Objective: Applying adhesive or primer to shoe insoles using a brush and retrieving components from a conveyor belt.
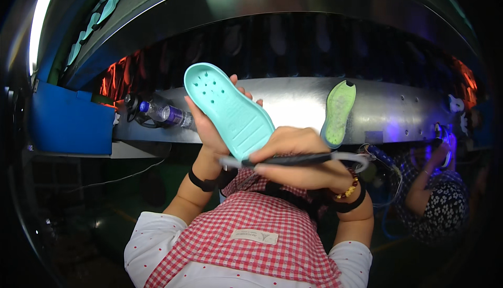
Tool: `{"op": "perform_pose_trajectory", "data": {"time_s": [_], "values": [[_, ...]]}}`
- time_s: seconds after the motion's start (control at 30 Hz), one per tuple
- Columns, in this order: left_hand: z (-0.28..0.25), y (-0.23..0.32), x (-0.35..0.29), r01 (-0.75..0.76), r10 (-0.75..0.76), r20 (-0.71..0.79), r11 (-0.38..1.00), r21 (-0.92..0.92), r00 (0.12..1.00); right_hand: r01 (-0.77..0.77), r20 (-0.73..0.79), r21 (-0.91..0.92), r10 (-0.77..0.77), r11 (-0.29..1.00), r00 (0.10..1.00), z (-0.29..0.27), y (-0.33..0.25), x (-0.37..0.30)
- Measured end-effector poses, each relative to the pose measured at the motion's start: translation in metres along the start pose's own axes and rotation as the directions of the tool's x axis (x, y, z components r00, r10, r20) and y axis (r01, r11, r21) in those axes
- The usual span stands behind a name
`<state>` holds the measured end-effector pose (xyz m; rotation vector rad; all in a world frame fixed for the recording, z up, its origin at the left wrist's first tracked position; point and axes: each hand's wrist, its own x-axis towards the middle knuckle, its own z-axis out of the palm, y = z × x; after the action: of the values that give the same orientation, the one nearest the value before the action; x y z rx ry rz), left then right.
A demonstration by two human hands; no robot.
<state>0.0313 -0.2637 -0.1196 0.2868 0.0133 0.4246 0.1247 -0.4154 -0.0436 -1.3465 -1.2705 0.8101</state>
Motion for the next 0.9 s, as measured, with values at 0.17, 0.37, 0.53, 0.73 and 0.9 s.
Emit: {"op": "perform_pose_trajectory", "data": {"time_s": [0.17, 0.37, 0.53, 0.73, 0.9], "values": [[0.000, 0.010, 0.002, -0.095, 0.100, -0.030, 0.988, 0.125, 0.995, -0.022, -0.139, -0.111, 0.006, 0.994, 0.990, -0.006, 0.013, -0.005], [0.012, 0.016, 0.003, -0.104, 0.113, -0.045, 0.979, 0.176, 0.993, -0.181, -0.265, 0.125, 0.209, 0.976, 0.942, -0.020, 0.016, -0.013], [0.009, 0.023, 0.009, -0.103, 0.097, 0.044, 0.982, 0.158, 0.994, -0.071, 0.015, 0.172, 0.069, 0.983, 0.997, -0.009, 0.020, -0.012], [0.041, 0.025, 0.009, -0.127, 0.168, -0.096, 0.933, 0.336, 0.981, -0.044, -0.148, 0.860, 0.331, 0.509, 0.932, 0.008, 0.033, -0.008], [0.043, -0.001, -0.013, -0.047, 0.047, -0.003, 0.997, -0.067, 0.999, -0.002, -0.257, 0.803, 0.350, 0.596, 0.901, 0.019, 0.034, -0.006]]}}
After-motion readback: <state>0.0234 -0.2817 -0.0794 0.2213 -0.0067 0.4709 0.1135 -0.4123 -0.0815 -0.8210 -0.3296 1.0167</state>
